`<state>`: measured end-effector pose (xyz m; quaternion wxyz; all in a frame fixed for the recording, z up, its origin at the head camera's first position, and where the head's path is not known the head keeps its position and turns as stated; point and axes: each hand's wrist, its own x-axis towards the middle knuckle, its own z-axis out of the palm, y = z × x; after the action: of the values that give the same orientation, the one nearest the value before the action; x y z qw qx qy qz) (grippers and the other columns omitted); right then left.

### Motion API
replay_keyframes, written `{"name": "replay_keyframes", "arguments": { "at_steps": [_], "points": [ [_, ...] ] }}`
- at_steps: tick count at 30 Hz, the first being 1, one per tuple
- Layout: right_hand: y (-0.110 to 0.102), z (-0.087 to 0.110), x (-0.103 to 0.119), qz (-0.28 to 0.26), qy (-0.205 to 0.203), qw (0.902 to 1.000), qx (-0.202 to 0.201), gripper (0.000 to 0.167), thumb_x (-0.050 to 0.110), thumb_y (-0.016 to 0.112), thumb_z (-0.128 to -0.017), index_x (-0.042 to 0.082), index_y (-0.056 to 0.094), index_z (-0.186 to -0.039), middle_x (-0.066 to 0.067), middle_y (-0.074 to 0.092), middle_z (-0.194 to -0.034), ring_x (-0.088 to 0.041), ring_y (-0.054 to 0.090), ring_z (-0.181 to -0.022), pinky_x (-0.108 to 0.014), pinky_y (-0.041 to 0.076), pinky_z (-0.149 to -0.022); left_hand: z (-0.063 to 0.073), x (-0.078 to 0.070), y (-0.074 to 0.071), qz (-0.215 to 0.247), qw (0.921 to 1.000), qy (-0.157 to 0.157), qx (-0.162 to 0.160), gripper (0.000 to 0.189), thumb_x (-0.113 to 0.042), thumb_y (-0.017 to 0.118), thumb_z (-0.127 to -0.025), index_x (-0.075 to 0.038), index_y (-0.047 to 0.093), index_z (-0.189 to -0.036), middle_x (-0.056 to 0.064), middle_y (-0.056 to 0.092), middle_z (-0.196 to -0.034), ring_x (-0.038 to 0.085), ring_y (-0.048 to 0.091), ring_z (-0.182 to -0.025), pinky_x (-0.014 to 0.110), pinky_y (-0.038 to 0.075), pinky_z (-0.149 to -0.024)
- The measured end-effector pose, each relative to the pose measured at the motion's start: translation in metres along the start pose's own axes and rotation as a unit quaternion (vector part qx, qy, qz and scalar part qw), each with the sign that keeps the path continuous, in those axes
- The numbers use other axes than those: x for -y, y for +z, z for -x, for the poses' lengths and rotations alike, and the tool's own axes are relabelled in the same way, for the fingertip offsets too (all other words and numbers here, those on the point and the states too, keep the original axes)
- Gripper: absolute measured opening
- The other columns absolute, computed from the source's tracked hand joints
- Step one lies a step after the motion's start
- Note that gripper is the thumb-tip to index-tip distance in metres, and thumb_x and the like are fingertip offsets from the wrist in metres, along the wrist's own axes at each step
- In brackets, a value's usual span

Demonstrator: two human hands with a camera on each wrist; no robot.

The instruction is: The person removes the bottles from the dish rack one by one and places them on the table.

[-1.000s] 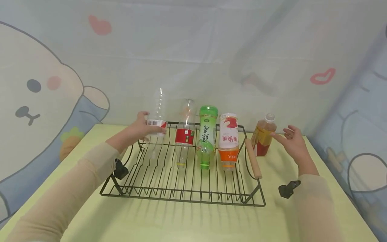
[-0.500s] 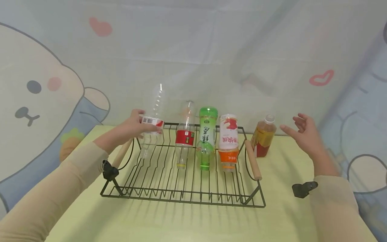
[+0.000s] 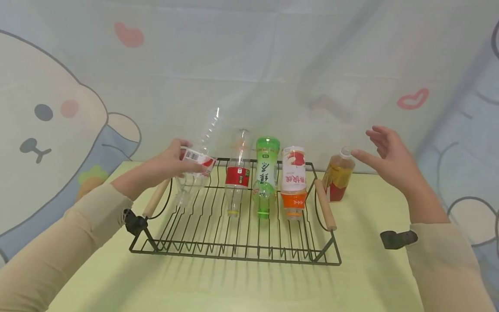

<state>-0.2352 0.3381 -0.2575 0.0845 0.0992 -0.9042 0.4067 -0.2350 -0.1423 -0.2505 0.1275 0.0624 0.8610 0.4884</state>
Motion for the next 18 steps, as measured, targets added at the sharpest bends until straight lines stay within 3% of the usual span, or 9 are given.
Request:
{"name": "replay_keyframes", "arguments": {
  "at_steps": [4, 8, 12, 15, 18],
  "points": [
    [0.004, 0.005, 0.021, 0.013, -0.021, 0.9996, 0.016, 0.084, 0.031, 0.061, -0.095, 0.011, 0.004, -0.154, -0.016, 0.016, -0.159, -0.037, 0.015, -0.145, -0.029, 0.019, -0.116, 0.005, -0.006, 0.005, 0.003, 0.9997, 0.014, 0.021, 0.09, -0.021, 0.076, -0.081, -0.008, 0.013, -0.144, 0.014, 0.045, -0.128, 0.025, 0.054, -0.105, 0.034, 0.046, -0.085],
    [0.01, 0.008, 0.042, 0.022, -0.046, 0.9981, 0.034, 0.083, 0.027, 0.063, -0.094, 0.011, 0.008, -0.154, -0.014, 0.021, -0.158, -0.035, 0.019, -0.144, -0.003, 0.022, -0.103, 0.01, -0.011, 0.011, 0.0, 0.999, 0.027, 0.037, 0.087, -0.021, 0.076, -0.081, -0.009, 0.016, -0.143, 0.013, 0.046, -0.127, 0.026, 0.056, -0.106, 0.036, 0.046, -0.09],
    [0.017, 0.012, 0.06, 0.009, -0.064, 0.9966, 0.051, 0.081, 0.021, 0.067, -0.092, 0.012, 0.013, -0.152, -0.011, 0.024, -0.158, -0.033, 0.018, -0.145, -0.027, 0.021, -0.116, 0.014, -0.016, 0.015, -0.01, 0.9982, 0.033, 0.049, 0.085, -0.022, 0.076, -0.082, -0.011, 0.018, -0.143, 0.011, 0.046, -0.127, 0.025, 0.057, -0.106, 0.036, 0.046, -0.091],
    [0.023, 0.014, 0.072, -0.001, -0.078, 0.9952, 0.058, 0.08, 0.019, 0.069, -0.09, 0.013, 0.018, -0.151, -0.007, 0.027, -0.157, -0.031, 0.018, -0.146, -0.044, 0.019, -0.116, 0.016, -0.019, 0.018, -0.012, 0.9974, 0.042, 0.057, 0.084, -0.021, 0.075, -0.083, -0.01, 0.018, -0.144, 0.011, 0.047, -0.127, 0.025, 0.056, -0.106, 0.036, 0.047, -0.091],
    [0.029, 0.017, 0.083, 0.0, -0.102, 0.9931, 0.058, 0.078, 0.017, 0.072, -0.088, 0.015, 0.023, -0.149, -0.006, 0.03, -0.155, -0.028, 0.02, -0.146, -0.044, 0.019, -0.116, 0.017, -0.021, 0.02, -0.009, 0.9967, 0.051, 0.063, 0.083, -0.02, 0.074, -0.083, -0.01, 0.018, -0.144, 0.011, 0.047, -0.127, 0.025, 0.056, -0.106, 0.036, 0.048, -0.09]
  ]
}}
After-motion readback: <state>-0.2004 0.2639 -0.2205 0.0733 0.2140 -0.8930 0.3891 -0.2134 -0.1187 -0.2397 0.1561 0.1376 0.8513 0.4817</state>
